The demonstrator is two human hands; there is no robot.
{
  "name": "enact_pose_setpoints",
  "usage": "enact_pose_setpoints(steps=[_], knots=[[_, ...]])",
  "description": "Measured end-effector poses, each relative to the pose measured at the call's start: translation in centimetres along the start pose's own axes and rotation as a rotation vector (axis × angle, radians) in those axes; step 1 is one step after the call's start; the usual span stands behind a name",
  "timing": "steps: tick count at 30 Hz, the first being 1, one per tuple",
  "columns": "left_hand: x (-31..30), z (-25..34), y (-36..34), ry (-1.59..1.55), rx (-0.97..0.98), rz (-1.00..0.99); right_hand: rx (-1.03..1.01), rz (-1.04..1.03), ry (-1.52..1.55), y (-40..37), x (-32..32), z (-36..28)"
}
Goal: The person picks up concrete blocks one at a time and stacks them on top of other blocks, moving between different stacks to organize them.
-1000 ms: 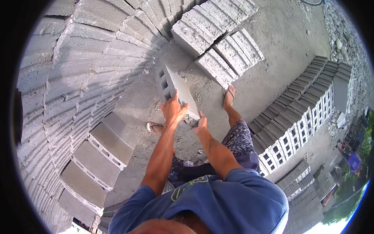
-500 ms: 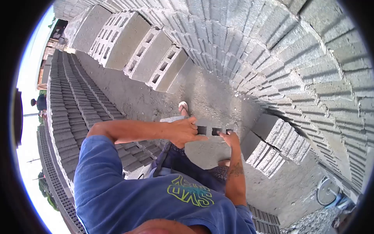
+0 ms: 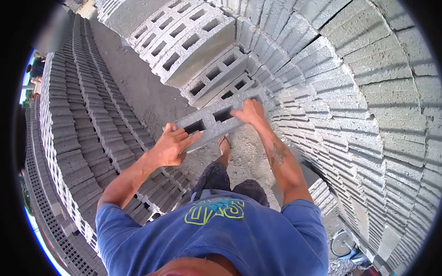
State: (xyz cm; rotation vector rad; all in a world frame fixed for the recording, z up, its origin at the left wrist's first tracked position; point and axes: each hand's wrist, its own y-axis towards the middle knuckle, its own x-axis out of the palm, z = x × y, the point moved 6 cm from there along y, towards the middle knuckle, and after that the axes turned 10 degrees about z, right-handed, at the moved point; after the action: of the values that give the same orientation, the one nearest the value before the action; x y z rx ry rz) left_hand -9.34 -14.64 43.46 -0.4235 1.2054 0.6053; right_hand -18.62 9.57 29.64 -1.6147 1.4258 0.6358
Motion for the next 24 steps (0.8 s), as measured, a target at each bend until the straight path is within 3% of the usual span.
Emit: enact_pose_setpoints(steps=[1, 3, 5, 8, 12, 17, 19, 20, 21, 23, 24], knots=[[0.4, -1.2, 0.1, -0.009, 0.004, 0.003, -0.12, 0.067, -0.092, 2.8, -2.7, -3.4], [0.4, -4.7, 1.8, 0.05, -0.062, 0.219, -0.227, 0.127, -0.187, 8.5, -5.3, -7.4], [1.6, -8.8, 3.6, 0.081, -0.115, 0.26, -0.312, 0.144, -0.279, 13.2, -7.0, -10.8], [2.9, -14.5, 6.1, 0.166, -0.186, 0.341, -0.348, 0.145, -0.361, 19.7, -6.1, -12.6], [4.6, -18.0, 7.9, 0.095, -0.12, 0.484, -0.292, 0.14, -0.384, 24.2, -4.2, -12.2], [5.1, -18.4, 8.1, 0.117, -0.092, 0.431, -0.301, 0.138, -0.394, 24.1, -4.0, -11.6], [4.9, -17.9, 8.0, 0.165, -0.075, 0.476, -0.405, 0.31, -0.326, 22.5, -4.5, -11.8], [4.7, -17.7, 8.1, 0.147, -0.123, 0.441, -0.524, 0.545, -0.286, 20.6, -5.1, -11.8], [4.7, -17.4, 8.0, 0.154, -0.106, 0.441, -0.514, 0.56, -0.284, 18.3, -4.9, -11.5], [4.6, -16.8, 8.1, 0.274, -0.157, 0.473, -0.622, 1.022, 0.025, 9.8, -6.9, -9.9], [4.8, -16.6, 8.0, 0.291, -0.194, 0.462, -0.57, 0.885, 0.159, 5.8, -6.3, -7.6]])
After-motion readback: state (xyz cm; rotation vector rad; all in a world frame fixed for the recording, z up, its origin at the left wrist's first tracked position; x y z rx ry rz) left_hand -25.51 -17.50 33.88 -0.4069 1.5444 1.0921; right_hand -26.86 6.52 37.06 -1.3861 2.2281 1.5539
